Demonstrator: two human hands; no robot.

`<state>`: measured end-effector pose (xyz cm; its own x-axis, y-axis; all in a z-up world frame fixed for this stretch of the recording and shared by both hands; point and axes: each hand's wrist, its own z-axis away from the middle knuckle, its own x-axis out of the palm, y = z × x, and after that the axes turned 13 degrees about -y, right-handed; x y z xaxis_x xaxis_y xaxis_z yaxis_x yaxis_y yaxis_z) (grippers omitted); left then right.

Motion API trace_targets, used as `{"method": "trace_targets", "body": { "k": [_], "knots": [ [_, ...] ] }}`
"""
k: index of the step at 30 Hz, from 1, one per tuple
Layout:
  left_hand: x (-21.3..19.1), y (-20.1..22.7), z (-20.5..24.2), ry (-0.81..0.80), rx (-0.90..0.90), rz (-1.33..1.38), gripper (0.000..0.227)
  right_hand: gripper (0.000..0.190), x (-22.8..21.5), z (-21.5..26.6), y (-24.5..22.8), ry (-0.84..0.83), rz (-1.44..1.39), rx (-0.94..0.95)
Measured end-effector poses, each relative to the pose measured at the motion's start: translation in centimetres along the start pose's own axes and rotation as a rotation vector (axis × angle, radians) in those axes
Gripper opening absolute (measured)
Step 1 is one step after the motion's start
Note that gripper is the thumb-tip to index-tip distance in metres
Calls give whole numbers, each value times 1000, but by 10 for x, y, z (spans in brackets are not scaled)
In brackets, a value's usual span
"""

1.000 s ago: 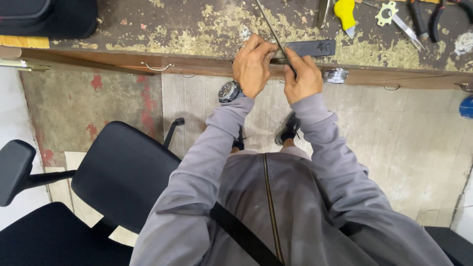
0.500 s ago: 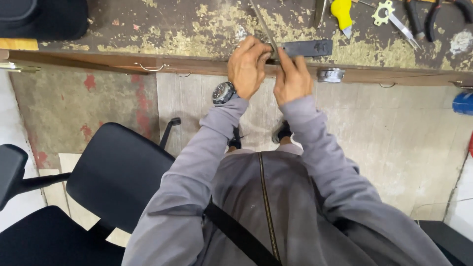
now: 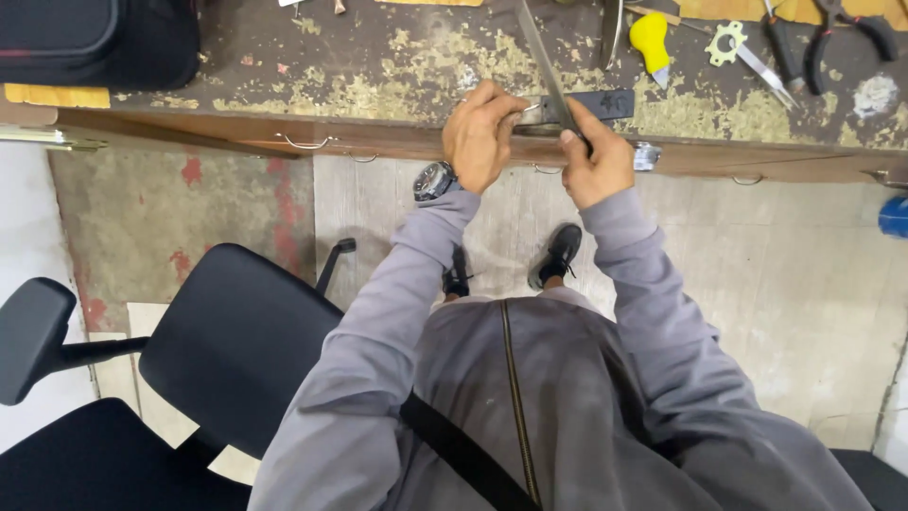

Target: The person is repairing a lock by assembling internal components like pins and springs into a cylinder and filing a metal component to fit.

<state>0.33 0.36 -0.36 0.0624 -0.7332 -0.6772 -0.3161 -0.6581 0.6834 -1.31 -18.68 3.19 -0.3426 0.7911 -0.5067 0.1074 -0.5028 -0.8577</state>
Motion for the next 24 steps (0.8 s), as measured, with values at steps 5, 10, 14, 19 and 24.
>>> {"method": "trace_targets", "body": {
  "k": [5,10,14,19,24],
  "knots": [
    [11,-2,1,26,-21,-25,13,43,8,-1,-1,-25,34,65],
    [1,8,0,-23,-38,17,17,40,20,-13,0,0,-509,182],
    [-2,9,-1,-24,-23,32,18,41,22,-15,-2,12,-396,213],
    [20,-7,1,67,41,-37,14,44,16,44,4,19,-60,141],
    [24,-11,-1,85,80,-47,15,41,17,28,7,78,25,124]
  ]
}}
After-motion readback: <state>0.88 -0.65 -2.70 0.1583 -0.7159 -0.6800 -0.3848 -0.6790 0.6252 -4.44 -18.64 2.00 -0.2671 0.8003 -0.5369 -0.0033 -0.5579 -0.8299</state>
